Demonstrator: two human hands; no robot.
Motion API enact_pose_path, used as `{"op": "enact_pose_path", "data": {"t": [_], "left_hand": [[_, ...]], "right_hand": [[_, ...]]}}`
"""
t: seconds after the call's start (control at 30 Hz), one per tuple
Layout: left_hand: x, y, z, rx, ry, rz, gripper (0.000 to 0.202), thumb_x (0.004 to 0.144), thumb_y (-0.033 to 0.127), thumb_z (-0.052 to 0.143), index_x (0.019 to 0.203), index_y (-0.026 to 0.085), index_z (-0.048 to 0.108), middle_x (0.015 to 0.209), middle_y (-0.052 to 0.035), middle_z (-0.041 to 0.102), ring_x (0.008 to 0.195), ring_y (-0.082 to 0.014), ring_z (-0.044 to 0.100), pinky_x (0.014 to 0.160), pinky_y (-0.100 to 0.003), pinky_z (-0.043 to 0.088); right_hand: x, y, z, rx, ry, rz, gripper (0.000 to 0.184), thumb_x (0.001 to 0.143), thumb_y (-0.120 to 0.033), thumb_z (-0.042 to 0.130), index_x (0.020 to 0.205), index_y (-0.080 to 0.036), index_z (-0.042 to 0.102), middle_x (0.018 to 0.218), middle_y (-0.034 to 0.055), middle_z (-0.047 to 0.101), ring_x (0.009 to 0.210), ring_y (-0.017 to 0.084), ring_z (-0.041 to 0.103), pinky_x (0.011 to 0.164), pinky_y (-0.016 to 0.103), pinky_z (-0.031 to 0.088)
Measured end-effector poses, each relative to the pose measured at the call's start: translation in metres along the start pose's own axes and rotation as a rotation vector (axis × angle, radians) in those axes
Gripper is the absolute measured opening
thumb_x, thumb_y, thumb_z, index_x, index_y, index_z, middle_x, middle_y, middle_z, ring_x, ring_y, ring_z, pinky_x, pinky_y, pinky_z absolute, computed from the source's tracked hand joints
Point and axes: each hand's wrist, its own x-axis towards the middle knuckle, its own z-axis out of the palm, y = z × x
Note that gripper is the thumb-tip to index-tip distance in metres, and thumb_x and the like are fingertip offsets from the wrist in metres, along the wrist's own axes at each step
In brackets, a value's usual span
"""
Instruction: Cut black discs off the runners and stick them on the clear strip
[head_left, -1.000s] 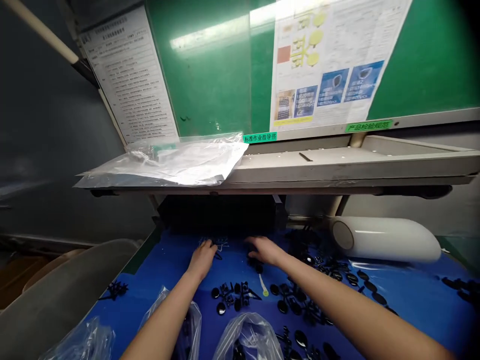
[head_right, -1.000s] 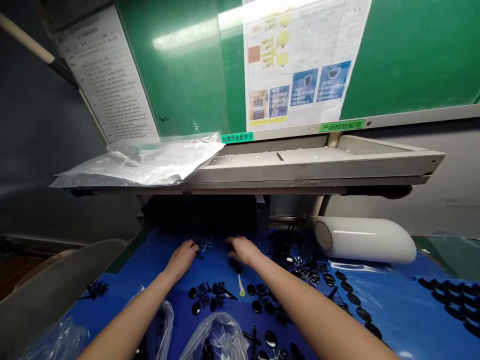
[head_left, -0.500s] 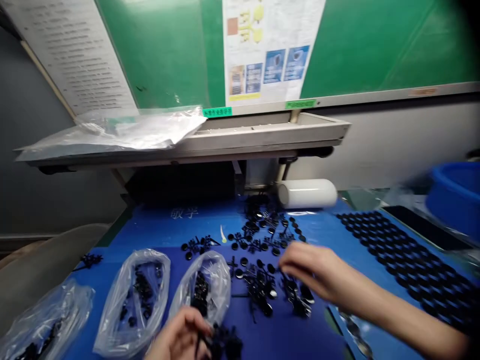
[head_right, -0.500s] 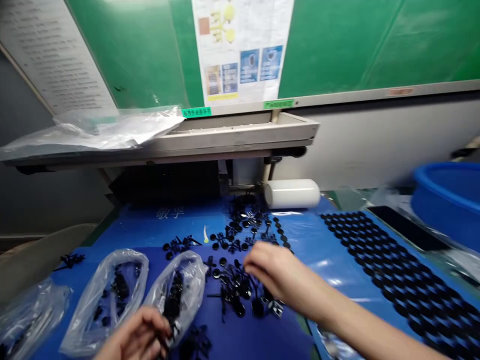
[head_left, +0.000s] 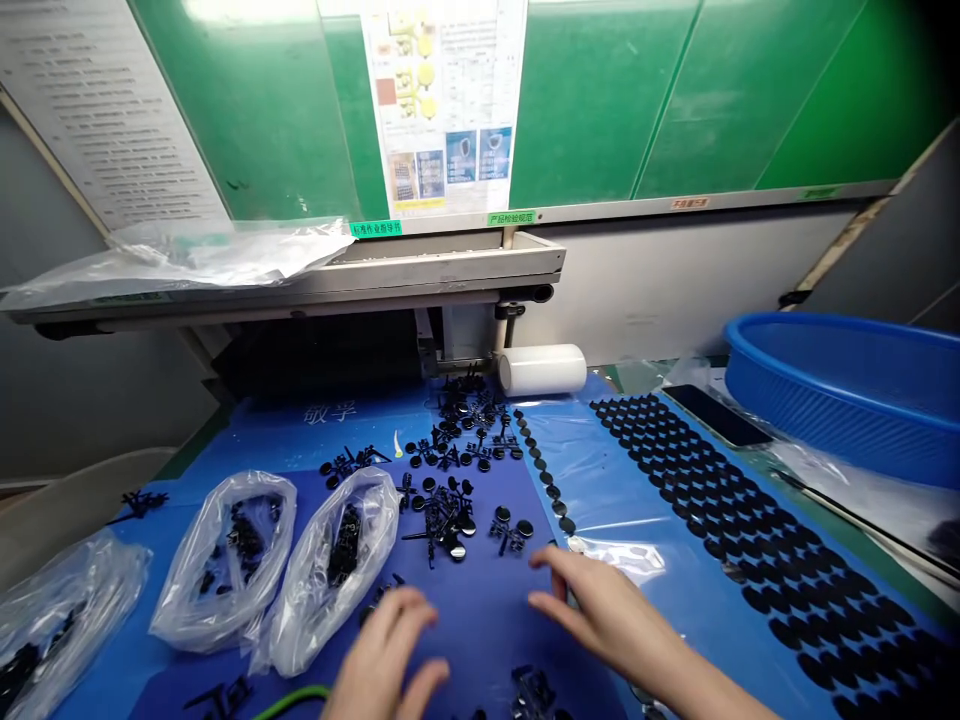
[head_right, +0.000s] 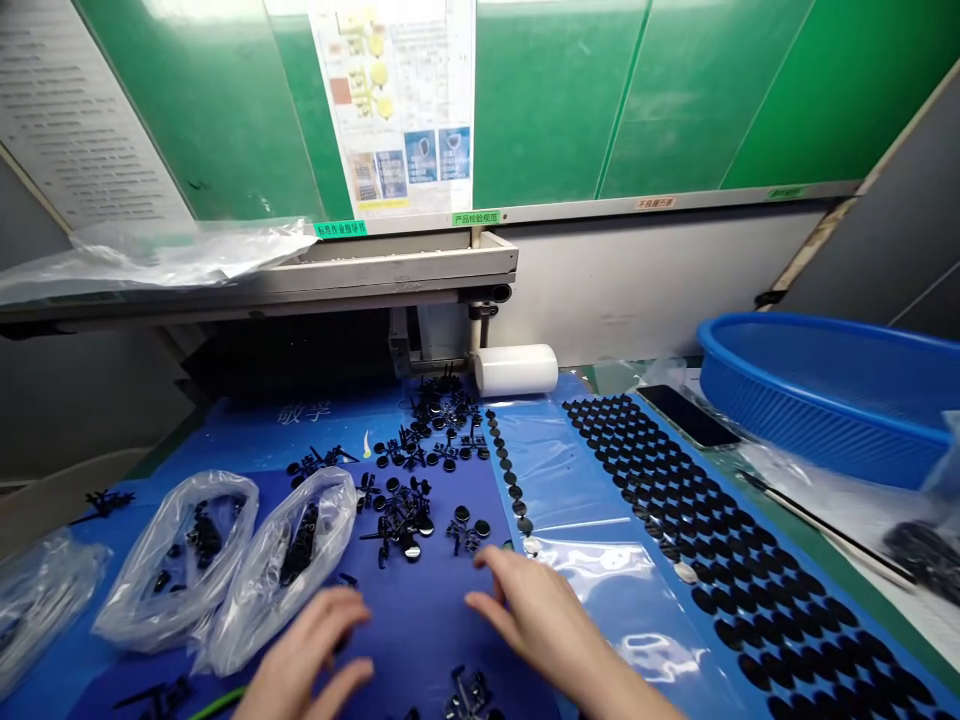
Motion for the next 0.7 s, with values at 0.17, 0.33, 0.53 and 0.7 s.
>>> {"op": "enact_pose_path", "data": {"t": [0.17,0.33,0.53,0.7], "left_hand": [[0.082,0.019,-0.014,0.288,-0.062,-0.191,0.049,0.074,0.018,0.055,0.119,0.015,0.037,0.115,-0.0127,0.046,0.107,-0.0264,0.044,0.086,-0.039,0.040],[0.135,0.015,0.021,0.358,-0.168,-0.335,0.038,0.078,0.029,0.053,0.111,0.015,0.044,0.106,-0.0084,0.052,0.087,-0.0202,0.055,0.073,-0.041,0.046],[0.156,0.026,0.025,0.265,-0.290,-0.169,0.047,0.075,0.034,0.055,0.116,0.016,0.041,0.112,-0.0100,0.051,0.095,-0.0227,0.053,0.078,-0.043,0.045],[0.175,-0.001,-0.026,0.212,-0.380,-0.080,0.052,0.065,0.040,0.065,0.111,0.021,0.049,0.093,-0.0086,0.062,0.085,-0.0255,0.058,0.072,-0.042,0.048]], "right_hand": [[0.043,0.014,0.025,-0.092,0.058,-0.010,0.027,0.082,-0.032,0.053,0.103,-0.016,0.050,0.072,0.0047,0.063,0.066,0.021,0.060,0.054,0.027,0.041],[0.069,0.024,0.028,-0.110,0.115,-0.065,0.014,0.086,-0.020,0.043,0.087,-0.015,0.055,0.079,0.0042,0.062,0.071,0.019,0.059,0.060,0.030,0.043],[0.091,0.061,0.011,-0.054,0.204,-0.069,0.014,0.083,-0.021,0.040,0.079,-0.022,0.054,0.069,0.0040,0.064,0.065,0.024,0.061,0.051,0.029,0.041],[0.078,0.088,0.021,0.062,0.327,-0.076,0.014,0.083,-0.029,0.044,0.095,-0.031,0.052,0.059,-0.0024,0.062,0.054,0.019,0.060,0.048,0.025,0.046]]}}
